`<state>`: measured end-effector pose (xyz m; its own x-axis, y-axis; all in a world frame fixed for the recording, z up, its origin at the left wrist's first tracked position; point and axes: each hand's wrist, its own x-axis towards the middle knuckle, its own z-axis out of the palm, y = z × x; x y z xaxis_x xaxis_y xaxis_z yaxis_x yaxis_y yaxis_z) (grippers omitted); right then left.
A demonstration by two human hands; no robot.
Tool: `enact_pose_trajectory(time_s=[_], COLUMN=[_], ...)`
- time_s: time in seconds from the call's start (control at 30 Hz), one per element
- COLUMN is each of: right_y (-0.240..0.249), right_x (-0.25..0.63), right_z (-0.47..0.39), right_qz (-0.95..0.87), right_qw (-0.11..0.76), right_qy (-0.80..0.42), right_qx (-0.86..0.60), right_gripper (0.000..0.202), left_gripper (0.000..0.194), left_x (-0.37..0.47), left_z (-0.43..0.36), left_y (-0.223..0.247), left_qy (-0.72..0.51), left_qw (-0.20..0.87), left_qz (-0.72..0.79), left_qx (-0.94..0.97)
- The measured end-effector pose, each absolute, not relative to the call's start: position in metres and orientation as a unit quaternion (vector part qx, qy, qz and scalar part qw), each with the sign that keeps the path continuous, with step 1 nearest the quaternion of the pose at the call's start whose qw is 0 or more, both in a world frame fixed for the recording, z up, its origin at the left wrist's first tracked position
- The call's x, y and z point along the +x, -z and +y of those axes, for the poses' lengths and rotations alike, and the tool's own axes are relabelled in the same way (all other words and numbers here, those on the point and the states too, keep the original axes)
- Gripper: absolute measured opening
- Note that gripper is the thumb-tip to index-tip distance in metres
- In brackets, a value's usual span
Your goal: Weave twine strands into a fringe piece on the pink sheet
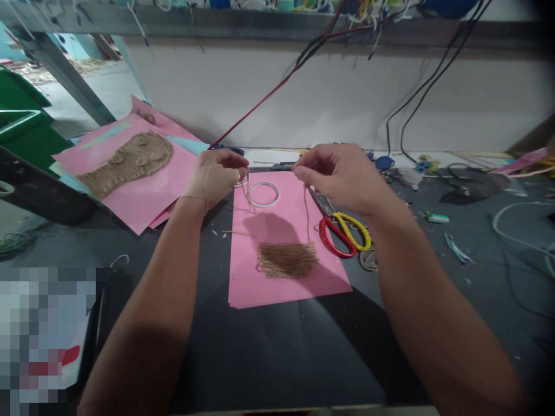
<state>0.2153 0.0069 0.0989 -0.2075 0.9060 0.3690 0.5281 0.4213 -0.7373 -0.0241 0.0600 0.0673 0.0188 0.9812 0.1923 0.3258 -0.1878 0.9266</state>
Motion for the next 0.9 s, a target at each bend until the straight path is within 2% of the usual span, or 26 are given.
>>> enact_pose_trajectory(time_s=[0.2, 0.53, 0.63, 0.8, 0.9], right_y=[-0.092, -0.083, -0.081, -0.072, -0.067], right_x=[0.199, 0.183, 0.187, 0.204, 0.215], right_z=[0.003, 0.003, 0.008, 0.023, 0.032], right_qz=[-0.736, -0.658, -0.669, -0.700, -0.709], right_qw=[0.352, 0.375, 0.381, 0.378, 0.361], right_qy=[-0.396, -0.501, -0.448, -0.236, -0.174], right_qx=[-0.421, -0.418, -0.454, -0.557, -0.580], right_gripper=[0.012, 0.014, 0.013, 0.008, 0.006], left_gripper=[0.015, 0.021, 0.024, 0.022, 0.026], left_x=[-0.011, -0.010, -0.011, -0.016, -0.018], left_z=[0.045, 0.047, 0.049, 0.054, 0.053], left_y=[-0.082, -0.076, -0.073, -0.067, -0.070], left_qy=[-0.448, -0.425, -0.437, -0.437, -0.435], left_qw=[0.458, 0.469, 0.459, 0.444, 0.447], left_qz=[0.454, 0.418, 0.436, 0.495, 0.501], left_qx=[0.620, 0.652, 0.639, 0.606, 0.600])
